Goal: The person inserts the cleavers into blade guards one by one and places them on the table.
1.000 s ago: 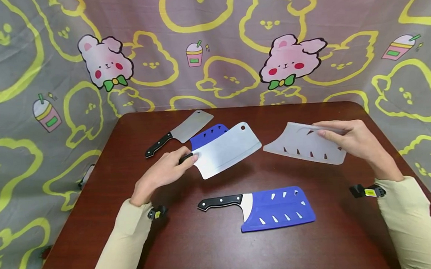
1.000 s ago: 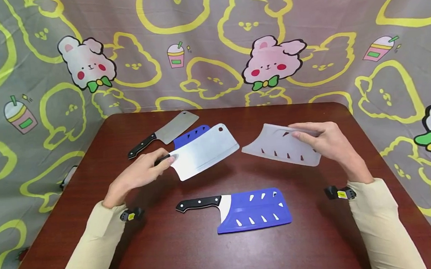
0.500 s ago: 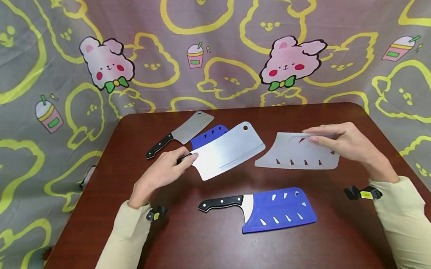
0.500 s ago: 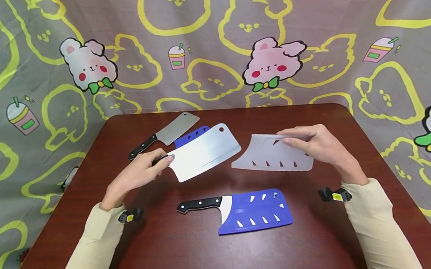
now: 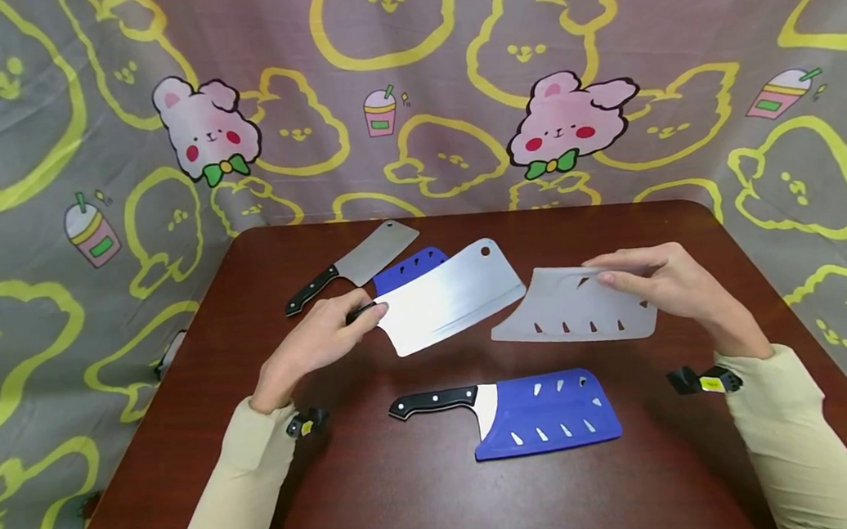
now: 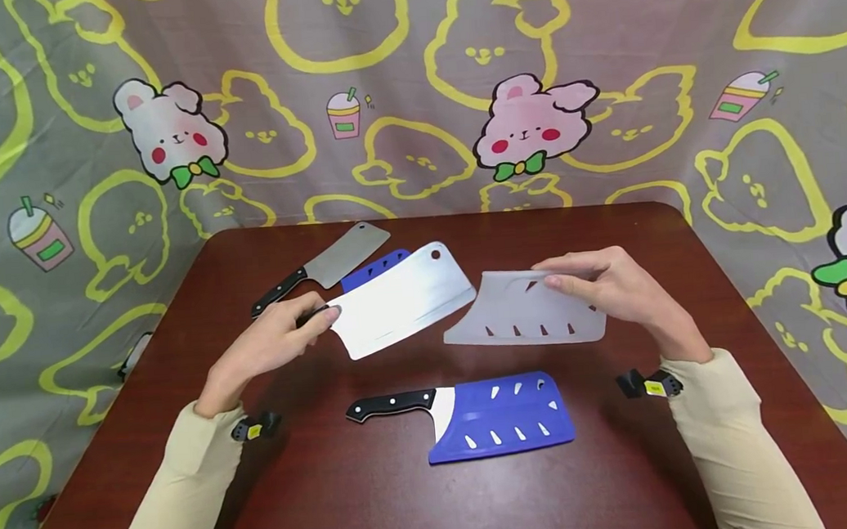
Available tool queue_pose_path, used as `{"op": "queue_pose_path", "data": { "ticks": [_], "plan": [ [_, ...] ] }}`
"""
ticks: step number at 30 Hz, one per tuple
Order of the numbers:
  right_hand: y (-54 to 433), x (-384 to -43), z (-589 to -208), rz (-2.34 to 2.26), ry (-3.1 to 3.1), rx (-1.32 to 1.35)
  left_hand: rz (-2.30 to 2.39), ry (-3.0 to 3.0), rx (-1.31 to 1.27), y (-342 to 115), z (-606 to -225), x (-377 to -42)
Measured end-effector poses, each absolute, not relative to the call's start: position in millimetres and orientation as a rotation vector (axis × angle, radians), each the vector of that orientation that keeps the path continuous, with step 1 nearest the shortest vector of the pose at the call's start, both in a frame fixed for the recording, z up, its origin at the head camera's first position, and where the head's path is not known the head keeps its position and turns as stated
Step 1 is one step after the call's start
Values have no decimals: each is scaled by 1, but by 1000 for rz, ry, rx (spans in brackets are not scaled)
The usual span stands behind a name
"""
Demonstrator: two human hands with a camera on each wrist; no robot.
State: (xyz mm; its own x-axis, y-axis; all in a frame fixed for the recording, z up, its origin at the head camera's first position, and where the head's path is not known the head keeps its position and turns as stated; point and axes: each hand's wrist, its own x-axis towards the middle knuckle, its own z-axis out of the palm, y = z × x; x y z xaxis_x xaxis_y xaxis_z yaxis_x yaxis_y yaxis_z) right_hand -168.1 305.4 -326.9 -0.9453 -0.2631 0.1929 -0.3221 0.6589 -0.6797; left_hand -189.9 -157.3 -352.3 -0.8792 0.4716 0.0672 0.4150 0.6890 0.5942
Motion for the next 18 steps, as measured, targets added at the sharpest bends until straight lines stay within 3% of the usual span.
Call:
{"op": "queue_pose_path", "data": {
  "ticks": [18],
  "plan": [
    [299,-167,-337,1276,-2723,504,1078,2780,737,-150,-358,-190]
  ]
}}
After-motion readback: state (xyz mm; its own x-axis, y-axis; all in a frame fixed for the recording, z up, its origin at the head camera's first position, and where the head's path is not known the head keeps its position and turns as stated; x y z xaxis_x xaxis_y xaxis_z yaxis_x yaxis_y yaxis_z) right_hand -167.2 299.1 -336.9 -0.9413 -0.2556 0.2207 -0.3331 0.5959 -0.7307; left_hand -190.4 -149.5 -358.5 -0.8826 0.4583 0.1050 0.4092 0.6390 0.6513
